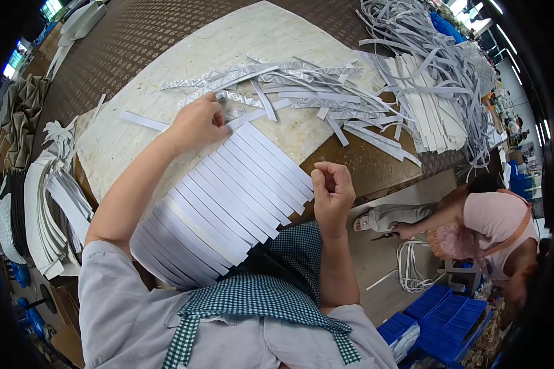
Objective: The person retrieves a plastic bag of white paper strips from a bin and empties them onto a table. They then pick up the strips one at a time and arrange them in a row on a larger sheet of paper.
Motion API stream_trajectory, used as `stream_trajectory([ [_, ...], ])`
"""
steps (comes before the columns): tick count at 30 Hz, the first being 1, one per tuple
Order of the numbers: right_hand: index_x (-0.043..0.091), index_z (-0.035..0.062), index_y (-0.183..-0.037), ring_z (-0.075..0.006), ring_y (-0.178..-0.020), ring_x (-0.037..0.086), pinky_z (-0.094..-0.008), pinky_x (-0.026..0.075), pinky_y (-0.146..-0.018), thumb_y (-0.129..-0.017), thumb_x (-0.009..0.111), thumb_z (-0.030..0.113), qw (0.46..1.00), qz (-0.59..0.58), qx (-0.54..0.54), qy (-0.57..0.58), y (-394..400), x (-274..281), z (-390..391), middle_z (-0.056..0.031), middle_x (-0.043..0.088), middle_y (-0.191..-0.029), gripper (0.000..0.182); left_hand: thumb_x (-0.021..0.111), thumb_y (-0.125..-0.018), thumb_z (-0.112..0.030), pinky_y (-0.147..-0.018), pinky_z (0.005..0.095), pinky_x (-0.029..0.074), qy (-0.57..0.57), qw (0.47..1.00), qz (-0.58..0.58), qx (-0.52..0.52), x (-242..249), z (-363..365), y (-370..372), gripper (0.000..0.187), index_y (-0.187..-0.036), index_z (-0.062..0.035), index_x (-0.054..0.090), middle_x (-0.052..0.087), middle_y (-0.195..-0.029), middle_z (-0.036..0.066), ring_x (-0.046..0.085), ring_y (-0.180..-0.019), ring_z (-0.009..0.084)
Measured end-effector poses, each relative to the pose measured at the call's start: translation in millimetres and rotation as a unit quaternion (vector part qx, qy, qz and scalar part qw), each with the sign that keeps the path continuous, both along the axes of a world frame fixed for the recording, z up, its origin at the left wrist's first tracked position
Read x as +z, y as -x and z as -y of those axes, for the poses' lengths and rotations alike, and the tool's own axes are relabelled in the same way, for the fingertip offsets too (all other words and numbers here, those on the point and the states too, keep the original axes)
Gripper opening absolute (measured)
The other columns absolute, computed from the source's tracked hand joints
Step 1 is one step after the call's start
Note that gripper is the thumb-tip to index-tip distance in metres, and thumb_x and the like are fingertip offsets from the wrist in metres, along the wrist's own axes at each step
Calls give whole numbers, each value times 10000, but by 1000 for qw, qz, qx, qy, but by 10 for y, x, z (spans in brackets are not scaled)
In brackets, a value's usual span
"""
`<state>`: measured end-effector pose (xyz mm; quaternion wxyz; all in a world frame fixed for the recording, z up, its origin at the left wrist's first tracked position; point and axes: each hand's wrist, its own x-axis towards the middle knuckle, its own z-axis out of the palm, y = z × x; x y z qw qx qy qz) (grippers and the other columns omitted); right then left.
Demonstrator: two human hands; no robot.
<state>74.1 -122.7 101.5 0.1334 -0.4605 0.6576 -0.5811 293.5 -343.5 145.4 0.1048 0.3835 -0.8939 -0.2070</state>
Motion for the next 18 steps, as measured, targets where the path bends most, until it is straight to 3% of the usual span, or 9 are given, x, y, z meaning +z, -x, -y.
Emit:
stream_trajectory([
  [3,668,11,-997,-71,-723,559,-227,483,-629,-913,674,17,1000,17,3,-1,15,-14,-22,-38,613,-944,84,711,-772,-153,-734,369,526,12,1000,0,9,93,-1,15,171,-786,0,636,608,-943,101,643,-780,271],
  [5,669,9,-994,-68,-713,552,-225,481,-625,-913,675,17,999,35,0,10,7,-15,-18,-38,614,-937,82,712,-773,-148,-717,363,526,82,996,-13,30,143,40,13,164,-790,-3,636,620,-914,99,644,-745,259],
  [9,664,22,-1088,-80,-792,570,-223,492,-658,-914,672,20,1000,-7,12,-1,36,38,-6,-52,610,-1046,174,680,-800,-92,-658,345,508,151,983,-93,56,406,218,2,115,-835,0,621,652,-825,107,629,-670,215],
  [10,654,29,-1144,-94,-844,583,-227,499,-679,-914,671,23,999,-39,14,8,45,67,17,-69,609,-1116,230,688,-829,-78,-604,305,476,103,985,-132,41,524,183,8,101,-854,-10,618,649,-758,69,602,-639,144],
  [15,524,73,-1401,-189,-1110,568,-263,526,-785,-914,680,56,958,-275,-23,77,101,367,313,-151,453,-1461,512,708,-869,-88,-568,224,425,-5,976,-194,-98,986,-234,140,94,-856,-36,630,635,-731,-13,562,-649,47],
  [16,500,78,-1426,-207,-1139,559,-273,529,-799,-917,683,69,959,-269,-20,85,122,411,377,-166,408,-1501,541,711,-873,-90,-566,212,418,-16,969,-212,-122,1007,-273,170,92,-856,-41,635,633,-734,-26,557,-654,36],
  [18,481,80,-1447,-204,-1131,558,-280,540,-786,-942,679,124,990,-105,49,79,165,433,414,-192,351,-1527,545,725,-879,-80,-573,207,428,-84,959,-241,-128,910,-269,234,84,-869,-38,653,636,-741,-25,559,-662,44],
])
